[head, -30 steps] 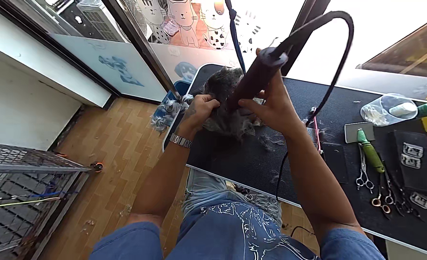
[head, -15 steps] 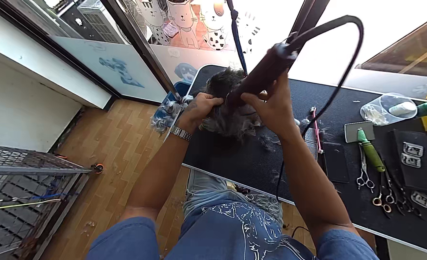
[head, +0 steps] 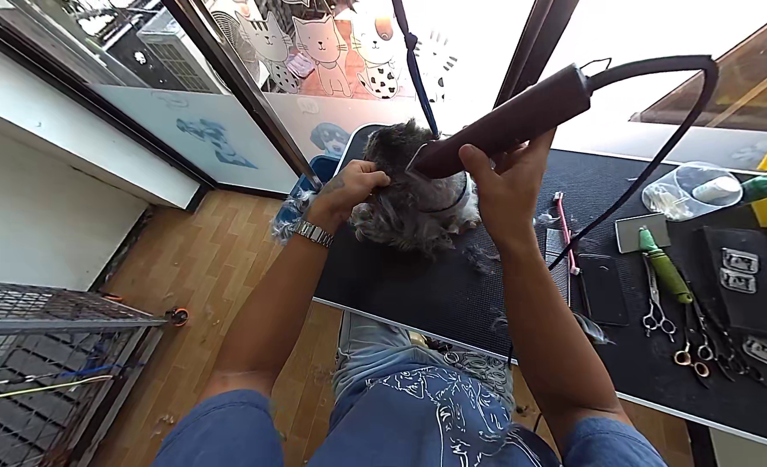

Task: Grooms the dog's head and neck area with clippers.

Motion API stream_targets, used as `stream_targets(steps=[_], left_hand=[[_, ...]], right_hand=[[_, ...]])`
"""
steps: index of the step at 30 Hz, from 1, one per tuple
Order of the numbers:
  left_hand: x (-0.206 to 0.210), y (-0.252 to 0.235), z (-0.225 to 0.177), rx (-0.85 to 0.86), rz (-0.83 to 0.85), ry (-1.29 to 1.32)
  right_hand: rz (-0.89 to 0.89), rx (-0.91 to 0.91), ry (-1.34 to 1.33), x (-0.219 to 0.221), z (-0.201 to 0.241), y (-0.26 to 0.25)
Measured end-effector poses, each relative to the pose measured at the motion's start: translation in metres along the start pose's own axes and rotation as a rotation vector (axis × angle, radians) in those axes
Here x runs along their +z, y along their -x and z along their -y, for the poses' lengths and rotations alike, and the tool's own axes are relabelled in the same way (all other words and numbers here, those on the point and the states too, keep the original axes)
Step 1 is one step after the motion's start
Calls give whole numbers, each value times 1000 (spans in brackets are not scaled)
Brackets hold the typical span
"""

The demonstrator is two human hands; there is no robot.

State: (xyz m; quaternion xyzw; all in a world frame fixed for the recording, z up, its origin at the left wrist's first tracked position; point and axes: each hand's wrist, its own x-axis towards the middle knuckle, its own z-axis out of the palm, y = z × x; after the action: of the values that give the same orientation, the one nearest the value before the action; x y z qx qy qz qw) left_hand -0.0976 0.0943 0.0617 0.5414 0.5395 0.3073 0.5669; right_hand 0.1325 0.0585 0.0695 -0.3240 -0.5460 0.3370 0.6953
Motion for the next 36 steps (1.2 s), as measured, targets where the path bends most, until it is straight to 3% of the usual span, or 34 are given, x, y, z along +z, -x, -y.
stream_targets(steps=[5, 10, 15, 20, 26, 36], left_hand=[[9, 14, -7, 103, 63, -117], [46, 42, -17, 185, 41, -161], [64, 52, -4, 201, -189, -141], [62, 49, 14, 226, -388, -39], [53, 63, 31, 234, -400, -58], [55, 69, 44, 235, -497, -1]], right_hand=[[-72, 27, -71, -38, 1, 8], [-109, -27, -129, -61, 4, 5], [86, -43, -130, -39, 12, -4], [249, -16, -139, -8, -11, -20], [409, 83, -75, -1, -18, -20], [507, 139, -263, -6, -44, -12]])
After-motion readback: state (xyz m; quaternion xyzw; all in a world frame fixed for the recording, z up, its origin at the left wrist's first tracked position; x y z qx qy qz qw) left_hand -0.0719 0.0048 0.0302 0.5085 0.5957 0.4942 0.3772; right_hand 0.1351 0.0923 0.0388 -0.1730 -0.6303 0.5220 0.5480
